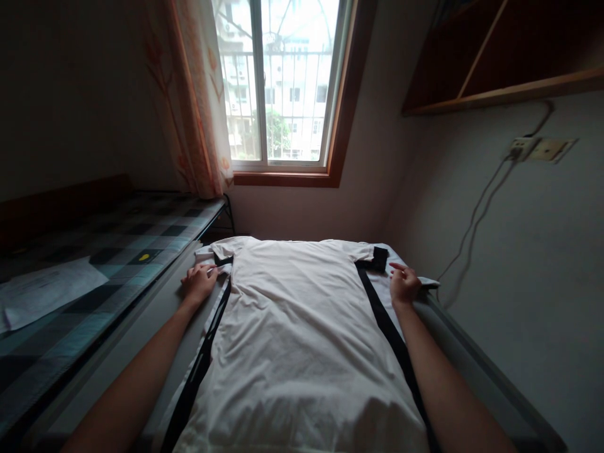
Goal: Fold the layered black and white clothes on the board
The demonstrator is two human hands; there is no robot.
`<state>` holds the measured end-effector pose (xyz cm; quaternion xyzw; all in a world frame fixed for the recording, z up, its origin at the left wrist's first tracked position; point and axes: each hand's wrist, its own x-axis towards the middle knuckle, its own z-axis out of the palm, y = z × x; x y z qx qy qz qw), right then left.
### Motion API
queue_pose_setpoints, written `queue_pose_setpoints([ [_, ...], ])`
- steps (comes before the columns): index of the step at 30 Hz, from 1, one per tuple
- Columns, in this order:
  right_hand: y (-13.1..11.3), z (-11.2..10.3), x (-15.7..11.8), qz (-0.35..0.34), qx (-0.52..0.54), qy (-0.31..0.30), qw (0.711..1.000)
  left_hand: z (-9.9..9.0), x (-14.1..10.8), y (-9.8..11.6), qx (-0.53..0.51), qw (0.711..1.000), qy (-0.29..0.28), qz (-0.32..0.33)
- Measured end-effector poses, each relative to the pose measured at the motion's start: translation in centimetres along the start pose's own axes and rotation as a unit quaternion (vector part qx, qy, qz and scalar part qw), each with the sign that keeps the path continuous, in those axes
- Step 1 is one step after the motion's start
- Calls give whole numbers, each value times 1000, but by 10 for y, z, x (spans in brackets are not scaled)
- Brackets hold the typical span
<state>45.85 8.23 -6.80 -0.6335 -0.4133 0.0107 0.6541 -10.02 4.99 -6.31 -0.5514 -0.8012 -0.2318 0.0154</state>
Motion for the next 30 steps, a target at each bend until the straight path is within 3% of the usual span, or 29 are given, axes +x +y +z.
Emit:
queue_pose_setpoints([
  [2,-13,1,-8,-85,-10,-83,993,1,0,0,1,1000,6,1],
  [5,-26,7,-22,-178,-4,-235,955,1,0,1,3,1000,4,0],
  [8,-28,14,-33,-201,-17,-348,915,0,-1,2,6,1000,-2,-7],
  [11,-22,16,-37,-190,-43,-416,889,-2,-2,4,5,1000,-6,-8],
  [19,-22,15,-36,-177,-65,-424,886,-1,-4,6,4,1000,4,5],
  [24,-25,14,-36,-168,-55,-425,888,6,-9,12,-28,992,63,107],
  [27,-25,14,-36,-166,-59,-421,890,10,-12,18,-14,987,23,158],
  [30,-24,14,-36,-165,-63,-418,891,13,-13,21,7,987,-23,160],
])
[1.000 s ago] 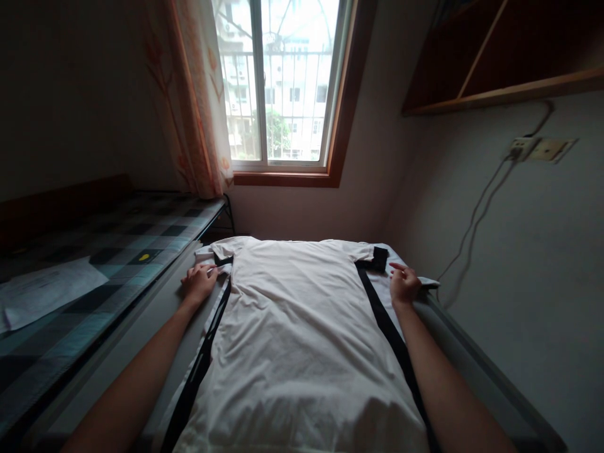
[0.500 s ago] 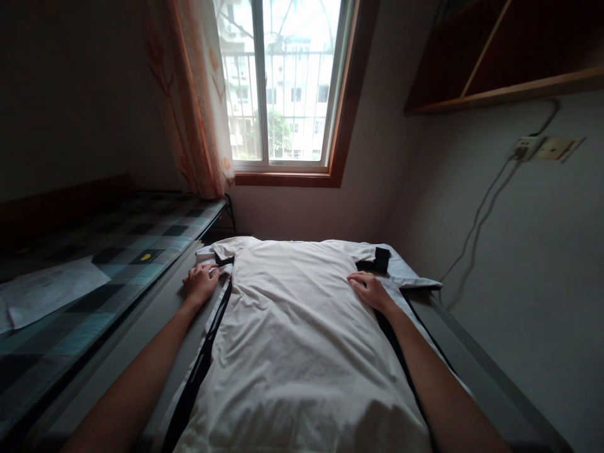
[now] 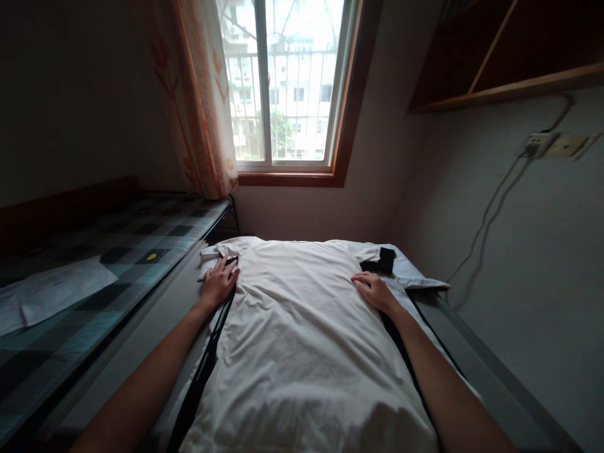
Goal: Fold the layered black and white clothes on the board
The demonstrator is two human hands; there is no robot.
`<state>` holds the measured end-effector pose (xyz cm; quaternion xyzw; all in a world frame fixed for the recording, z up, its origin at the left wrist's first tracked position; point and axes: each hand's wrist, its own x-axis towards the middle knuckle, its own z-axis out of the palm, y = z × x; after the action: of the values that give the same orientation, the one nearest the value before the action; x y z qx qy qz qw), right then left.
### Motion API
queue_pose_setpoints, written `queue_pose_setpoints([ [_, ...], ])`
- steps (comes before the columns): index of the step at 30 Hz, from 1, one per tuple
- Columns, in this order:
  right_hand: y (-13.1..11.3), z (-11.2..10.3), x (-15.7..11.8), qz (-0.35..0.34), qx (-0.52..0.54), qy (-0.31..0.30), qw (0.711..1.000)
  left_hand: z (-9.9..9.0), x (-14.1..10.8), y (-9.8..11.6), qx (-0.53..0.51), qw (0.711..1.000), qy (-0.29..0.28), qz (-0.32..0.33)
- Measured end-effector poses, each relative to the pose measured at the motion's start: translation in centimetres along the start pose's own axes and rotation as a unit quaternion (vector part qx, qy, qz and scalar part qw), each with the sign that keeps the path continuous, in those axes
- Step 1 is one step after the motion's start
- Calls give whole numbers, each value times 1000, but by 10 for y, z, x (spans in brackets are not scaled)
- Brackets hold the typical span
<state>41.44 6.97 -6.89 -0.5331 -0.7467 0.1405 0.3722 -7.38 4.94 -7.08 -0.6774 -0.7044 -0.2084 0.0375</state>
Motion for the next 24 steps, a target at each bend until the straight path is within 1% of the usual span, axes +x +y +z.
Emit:
queue_pose_setpoints([
  [2,0,0,0,1,-1,0,1000,1,1,0,1,1000,-16,-8],
  [5,1,1,0,0,-2,-2,1000,2,1,-2,-2,1000,-21,-8],
  [11,0,1,0,-1,-10,3,1000,4,2,-5,-15,1000,4,4],
  [17,1,1,0,-4,-12,-2,1000,7,5,-10,-71,996,46,16],
  [24,2,0,0,-7,-14,-10,1000,6,4,-10,-115,991,61,19],
])
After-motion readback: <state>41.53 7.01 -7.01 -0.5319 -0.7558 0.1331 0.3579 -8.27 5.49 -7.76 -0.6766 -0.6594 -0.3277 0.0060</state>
